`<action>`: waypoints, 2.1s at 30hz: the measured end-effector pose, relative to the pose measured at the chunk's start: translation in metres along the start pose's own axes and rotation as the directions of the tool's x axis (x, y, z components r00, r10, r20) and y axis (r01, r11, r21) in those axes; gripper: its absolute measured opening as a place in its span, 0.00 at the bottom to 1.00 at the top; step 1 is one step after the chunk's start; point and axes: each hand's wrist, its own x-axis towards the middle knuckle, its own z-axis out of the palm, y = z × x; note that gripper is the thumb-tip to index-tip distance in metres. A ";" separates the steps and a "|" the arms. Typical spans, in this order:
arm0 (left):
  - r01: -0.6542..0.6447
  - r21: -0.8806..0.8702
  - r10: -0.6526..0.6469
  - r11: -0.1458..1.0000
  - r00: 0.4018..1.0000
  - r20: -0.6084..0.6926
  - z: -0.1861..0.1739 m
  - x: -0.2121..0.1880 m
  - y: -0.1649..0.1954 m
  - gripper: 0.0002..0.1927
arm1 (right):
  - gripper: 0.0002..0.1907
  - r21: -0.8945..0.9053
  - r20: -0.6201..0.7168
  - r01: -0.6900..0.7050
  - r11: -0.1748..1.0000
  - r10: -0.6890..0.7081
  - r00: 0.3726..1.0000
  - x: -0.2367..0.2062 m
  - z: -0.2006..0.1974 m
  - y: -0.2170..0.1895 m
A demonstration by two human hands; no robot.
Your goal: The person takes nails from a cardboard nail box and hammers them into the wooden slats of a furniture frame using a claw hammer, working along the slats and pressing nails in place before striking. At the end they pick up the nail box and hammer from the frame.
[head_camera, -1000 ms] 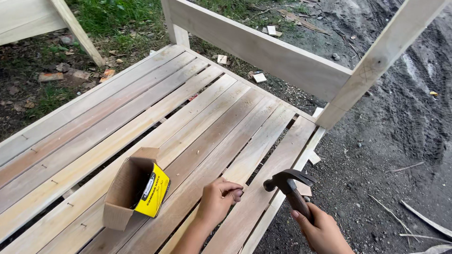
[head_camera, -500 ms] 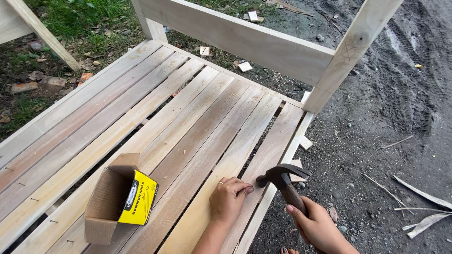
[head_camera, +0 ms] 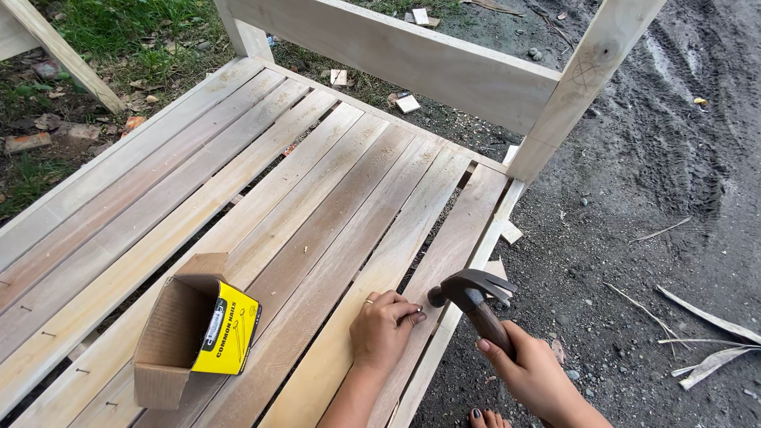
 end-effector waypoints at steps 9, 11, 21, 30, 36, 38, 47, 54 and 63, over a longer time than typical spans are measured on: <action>0.052 -0.021 -0.052 0.998 0.998 0.022 0.001 0.000 -0.002 0.09 | 0.20 -0.027 -0.096 0.262 0.965 -0.264 0.960 -0.014 0.002 -0.001; 0.040 -0.005 -0.039 0.999 0.999 0.024 0.002 0.002 -0.002 0.08 | 0.15 -0.179 -0.044 0.252 0.951 -0.264 0.964 -0.012 0.006 -0.006; -0.116 0.051 0.124 0.992 0.972 -0.201 0.011 -0.039 -0.019 0.04 | 0.17 -0.028 -0.270 0.315 0.949 -0.310 0.911 -0.032 -0.014 -0.024; -0.120 0.077 0.135 0.990 0.962 -0.238 0.004 -0.032 -0.008 0.02 | 0.14 -0.188 -0.038 0.007 0.982 -0.014 0.999 -0.014 -0.012 -0.032; -0.144 0.008 0.116 0.990 0.764 -0.634 -0.106 -0.028 -0.021 0.07 | 0.13 -0.043 -0.162 0.305 0.951 -0.308 0.938 -0.038 -0.035 -0.093; 0.189 -0.034 -0.178 0.981 0.828 -0.532 -0.171 -0.018 -0.054 0.07 | 0.16 0.058 -0.083 0.195 0.979 -0.190 0.978 -0.043 -0.033 -0.120; 0.230 0.630 -0.457 0.741 0.861 0.223 -0.225 0.061 -0.141 0.12 | 0.20 0.391 0.090 0.115 0.913 -0.162 0.983 -0.055 0.002 -0.192; 0.188 0.685 -0.442 0.704 0.871 0.215 -0.207 0.063 -0.151 0.13 | 0.18 0.349 0.106 0.165 0.922 -0.214 0.971 -0.044 0.009 -0.154; 0.196 0.640 -0.388 0.743 0.905 0.173 -0.216 0.031 -0.160 0.13 | 0.17 0.289 0.127 0.099 0.952 -0.141 0.982 -0.027 0.002 -0.126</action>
